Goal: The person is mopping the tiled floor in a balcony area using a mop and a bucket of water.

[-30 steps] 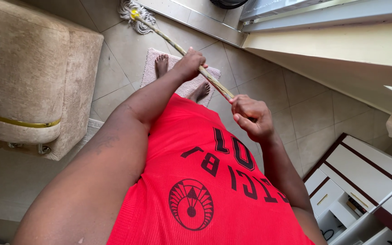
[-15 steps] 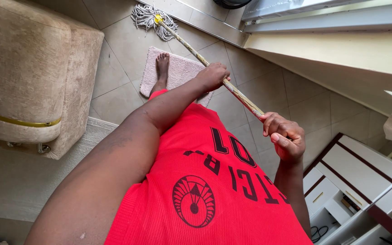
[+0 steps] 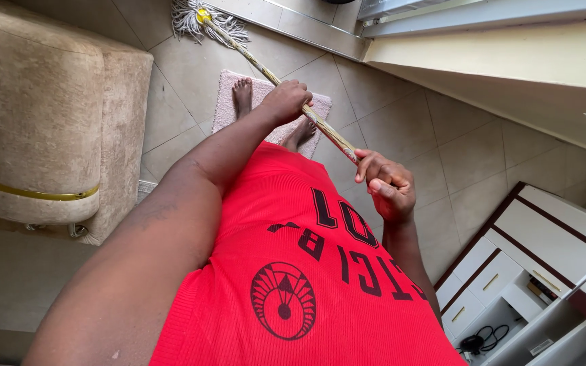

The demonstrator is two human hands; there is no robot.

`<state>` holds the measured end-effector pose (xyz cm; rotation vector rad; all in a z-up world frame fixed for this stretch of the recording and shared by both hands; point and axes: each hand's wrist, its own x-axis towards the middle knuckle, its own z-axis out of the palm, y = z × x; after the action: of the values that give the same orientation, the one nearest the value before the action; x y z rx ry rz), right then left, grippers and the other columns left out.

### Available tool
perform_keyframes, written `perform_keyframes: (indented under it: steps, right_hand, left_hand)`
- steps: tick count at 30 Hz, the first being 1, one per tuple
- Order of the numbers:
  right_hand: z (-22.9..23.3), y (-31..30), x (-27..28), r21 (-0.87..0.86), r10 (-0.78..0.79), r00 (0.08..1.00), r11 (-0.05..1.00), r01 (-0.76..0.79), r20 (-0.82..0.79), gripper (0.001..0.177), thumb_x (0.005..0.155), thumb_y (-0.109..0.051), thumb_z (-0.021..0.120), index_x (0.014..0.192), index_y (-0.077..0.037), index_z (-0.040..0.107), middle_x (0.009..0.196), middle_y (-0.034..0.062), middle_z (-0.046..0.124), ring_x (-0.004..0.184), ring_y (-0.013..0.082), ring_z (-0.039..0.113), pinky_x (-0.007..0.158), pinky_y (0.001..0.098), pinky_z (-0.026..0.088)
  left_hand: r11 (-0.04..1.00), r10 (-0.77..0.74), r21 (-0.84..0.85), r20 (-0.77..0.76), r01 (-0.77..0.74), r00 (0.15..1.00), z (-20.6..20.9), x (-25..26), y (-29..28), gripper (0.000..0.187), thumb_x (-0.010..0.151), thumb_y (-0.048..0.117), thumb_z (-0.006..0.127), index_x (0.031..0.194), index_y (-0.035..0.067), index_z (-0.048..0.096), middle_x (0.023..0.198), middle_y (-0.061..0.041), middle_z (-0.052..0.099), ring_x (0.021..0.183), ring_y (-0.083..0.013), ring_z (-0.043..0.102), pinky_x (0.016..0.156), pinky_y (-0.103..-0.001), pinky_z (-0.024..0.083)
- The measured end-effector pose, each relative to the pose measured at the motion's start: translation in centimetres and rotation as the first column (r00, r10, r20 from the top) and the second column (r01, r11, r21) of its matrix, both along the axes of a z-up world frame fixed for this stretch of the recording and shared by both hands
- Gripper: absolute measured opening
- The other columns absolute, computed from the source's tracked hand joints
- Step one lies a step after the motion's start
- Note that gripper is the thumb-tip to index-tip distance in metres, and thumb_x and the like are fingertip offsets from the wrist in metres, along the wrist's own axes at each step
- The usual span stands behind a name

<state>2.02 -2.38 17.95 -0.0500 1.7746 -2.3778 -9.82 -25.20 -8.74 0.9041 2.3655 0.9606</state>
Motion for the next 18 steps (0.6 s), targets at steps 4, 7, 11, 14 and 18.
perform_keyframes:
  steps: [4, 7, 11, 14, 18]
  right_hand:
    - [2.7, 1.5, -0.8, 0.058, 0.077, 0.996, 0.995, -0.079, 0.036, 0.032, 0.101, -0.016, 0.061, 0.073, -0.007, 0.047, 0.095, 0.0105, 0.063, 0.108, 0.0315, 0.062, 0.128, 0.0537, 0.032]
    - [6.5, 1.3, -1.8, 0.405, 0.201, 0.970, 0.882, -0.241, 0.141, 0.012, 0.104, -0.013, 0.059, 0.103, -0.001, 0.056, 0.128, 0.0195, 0.065, 0.129, 0.0393, 0.060, 0.122, 0.0504, 0.035]
    - [7.6, -0.9, -2.4, 0.818, 0.241, 0.852, 0.251, -0.517, 0.464, 0.038, 0.097, -0.013, 0.058, 0.135, -0.007, 0.060, 0.133, 0.0174, 0.065, 0.108, 0.0396, 0.066, 0.091, 0.0476, 0.051]
    - [5.6, -2.1, -2.9, 0.760, 0.219, 0.737, -0.030, -0.650, 0.639, 0.047, 0.095, -0.016, 0.059, 0.142, -0.012, 0.053, 0.121, 0.0191, 0.066, 0.097, 0.0397, 0.068, 0.082, 0.0507, 0.053]
    - [1.9, -0.9, -1.8, 0.653, 0.147, 0.639, -0.092, -0.751, 0.755, 0.048, 0.100, -0.023, 0.057, 0.145, -0.012, 0.047, 0.103, 0.0192, 0.071, 0.093, 0.0418, 0.068, 0.080, 0.0547, 0.051]
  left_hand:
    - [0.998, -0.045, -0.050, -0.005, 0.045, 0.999, -1.3, -0.4, 1.0, 0.028, 0.100, 0.030, 0.064, 0.088, 0.008, 0.075, 0.092, -0.013, 0.068, 0.098, -0.0339, 0.063, 0.089, -0.046, 0.049]
    - [0.996, -0.079, -0.032, -0.033, 0.078, 0.996, -2.6, 0.4, 1.9, 0.024, 0.094, 0.030, 0.066, 0.087, 0.009, 0.076, 0.092, -0.013, 0.071, 0.098, -0.0342, 0.066, 0.089, -0.047, 0.051]
    - [0.892, -0.278, -0.304, 0.213, 0.334, 0.937, -2.5, 0.0, 3.3, 0.019, 0.092, 0.026, 0.065, 0.096, 0.013, 0.078, 0.100, -0.016, 0.074, 0.098, -0.0367, 0.070, 0.087, -0.049, 0.055]
    - [0.818, -0.368, -0.328, 0.332, 0.472, 0.868, -1.6, -0.6, 3.3, 0.025, 0.094, 0.032, 0.064, 0.098, 0.012, 0.078, 0.102, -0.018, 0.074, 0.097, -0.0384, 0.070, 0.086, -0.050, 0.055]
    - [0.770, -0.364, -0.371, 0.414, 0.519, 0.835, -0.3, -0.5, 3.5, 0.033, 0.100, 0.041, 0.060, 0.097, 0.014, 0.079, 0.102, -0.017, 0.074, 0.098, -0.0395, 0.069, 0.087, -0.050, 0.054]
